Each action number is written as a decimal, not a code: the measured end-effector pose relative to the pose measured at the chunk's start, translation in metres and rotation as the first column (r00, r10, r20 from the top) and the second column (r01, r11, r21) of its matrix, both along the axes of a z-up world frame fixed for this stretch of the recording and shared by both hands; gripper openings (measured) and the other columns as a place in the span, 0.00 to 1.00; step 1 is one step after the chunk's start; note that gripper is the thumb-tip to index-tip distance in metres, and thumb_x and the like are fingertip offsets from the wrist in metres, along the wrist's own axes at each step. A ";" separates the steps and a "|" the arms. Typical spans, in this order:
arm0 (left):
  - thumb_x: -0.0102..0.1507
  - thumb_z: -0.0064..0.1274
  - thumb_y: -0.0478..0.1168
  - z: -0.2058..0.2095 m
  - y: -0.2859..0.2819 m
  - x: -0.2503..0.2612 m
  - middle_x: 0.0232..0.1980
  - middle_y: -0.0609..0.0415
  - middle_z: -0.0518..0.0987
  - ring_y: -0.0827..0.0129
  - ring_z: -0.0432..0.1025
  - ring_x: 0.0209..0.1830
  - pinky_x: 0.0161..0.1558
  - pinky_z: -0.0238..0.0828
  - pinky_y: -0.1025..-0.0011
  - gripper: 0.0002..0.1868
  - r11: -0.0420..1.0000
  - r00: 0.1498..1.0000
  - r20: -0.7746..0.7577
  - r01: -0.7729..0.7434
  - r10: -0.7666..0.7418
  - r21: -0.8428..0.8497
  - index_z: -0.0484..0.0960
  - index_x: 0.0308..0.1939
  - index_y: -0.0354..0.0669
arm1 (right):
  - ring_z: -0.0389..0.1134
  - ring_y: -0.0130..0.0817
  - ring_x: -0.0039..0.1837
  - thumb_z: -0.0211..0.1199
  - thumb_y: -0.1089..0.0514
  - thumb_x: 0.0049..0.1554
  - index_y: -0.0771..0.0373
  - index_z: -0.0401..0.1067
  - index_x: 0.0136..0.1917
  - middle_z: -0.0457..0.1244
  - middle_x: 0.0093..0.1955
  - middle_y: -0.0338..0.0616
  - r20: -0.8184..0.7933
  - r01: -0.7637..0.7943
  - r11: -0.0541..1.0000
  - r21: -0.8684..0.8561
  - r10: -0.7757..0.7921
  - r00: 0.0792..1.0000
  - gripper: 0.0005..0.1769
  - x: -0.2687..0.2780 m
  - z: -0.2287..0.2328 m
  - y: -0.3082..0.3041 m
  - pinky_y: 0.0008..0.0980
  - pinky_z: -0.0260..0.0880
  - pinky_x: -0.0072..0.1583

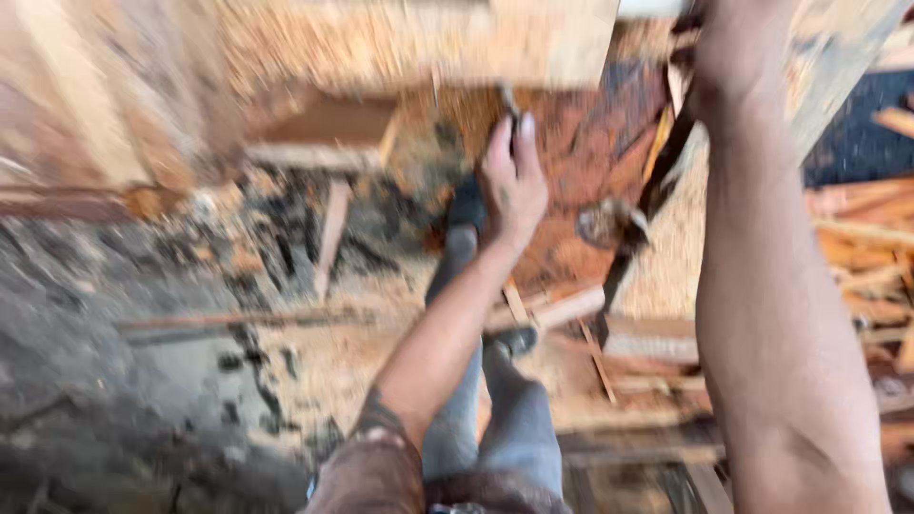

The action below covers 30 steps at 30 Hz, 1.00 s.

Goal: The person uses a saw and hammer to cut and assemble pieces of wood in a workshop. The person measures wood with a square, strikes wood with a hammer, and passes boards through a table saw.

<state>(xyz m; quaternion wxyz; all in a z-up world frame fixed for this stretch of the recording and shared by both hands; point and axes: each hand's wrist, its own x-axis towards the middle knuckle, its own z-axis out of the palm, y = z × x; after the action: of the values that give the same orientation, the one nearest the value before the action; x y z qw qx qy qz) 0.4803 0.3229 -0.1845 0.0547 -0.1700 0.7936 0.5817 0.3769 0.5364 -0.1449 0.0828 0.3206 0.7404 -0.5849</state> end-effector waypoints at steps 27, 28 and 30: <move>0.73 0.43 0.47 -0.054 -0.060 -0.036 0.42 0.52 0.81 0.78 0.77 0.34 0.38 0.79 0.73 0.20 0.992 0.940 -0.317 -0.120 0.124 0.033 0.84 0.49 0.35 | 0.71 0.51 0.51 0.68 0.45 0.55 0.69 0.74 0.59 0.68 0.52 0.59 0.351 0.064 0.996 0.066 -0.083 0.933 0.28 0.644 -0.046 -0.230 0.40 0.71 0.53; 0.71 0.41 0.50 -0.055 -0.056 -0.018 0.35 0.54 0.78 0.77 0.68 0.26 0.32 0.69 0.71 0.21 0.985 0.972 -0.162 -0.168 0.172 0.038 0.83 0.45 0.38 | 0.70 0.56 0.52 0.70 0.44 0.54 0.71 0.73 0.59 0.68 0.53 0.62 0.356 0.111 0.972 0.208 -0.181 0.917 0.30 0.686 -0.063 -0.236 0.43 0.70 0.54; 0.70 0.39 0.53 -0.052 -0.060 0.018 0.29 0.56 0.76 0.75 0.61 0.20 0.27 0.61 0.69 0.22 0.993 0.993 -0.012 -0.116 0.115 -0.032 0.82 0.41 0.40 | 0.72 0.53 0.52 0.70 0.43 0.55 0.71 0.73 0.58 0.68 0.53 0.63 0.451 0.293 0.933 0.208 -0.357 0.818 0.30 0.756 -0.090 -0.248 0.43 0.72 0.54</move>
<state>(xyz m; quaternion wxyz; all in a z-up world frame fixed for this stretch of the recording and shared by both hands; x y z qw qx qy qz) 0.4987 0.2633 -0.2369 0.0142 -0.2136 0.7920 0.5718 1.1328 0.2883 -0.2352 0.1421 0.5822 0.6668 -0.4430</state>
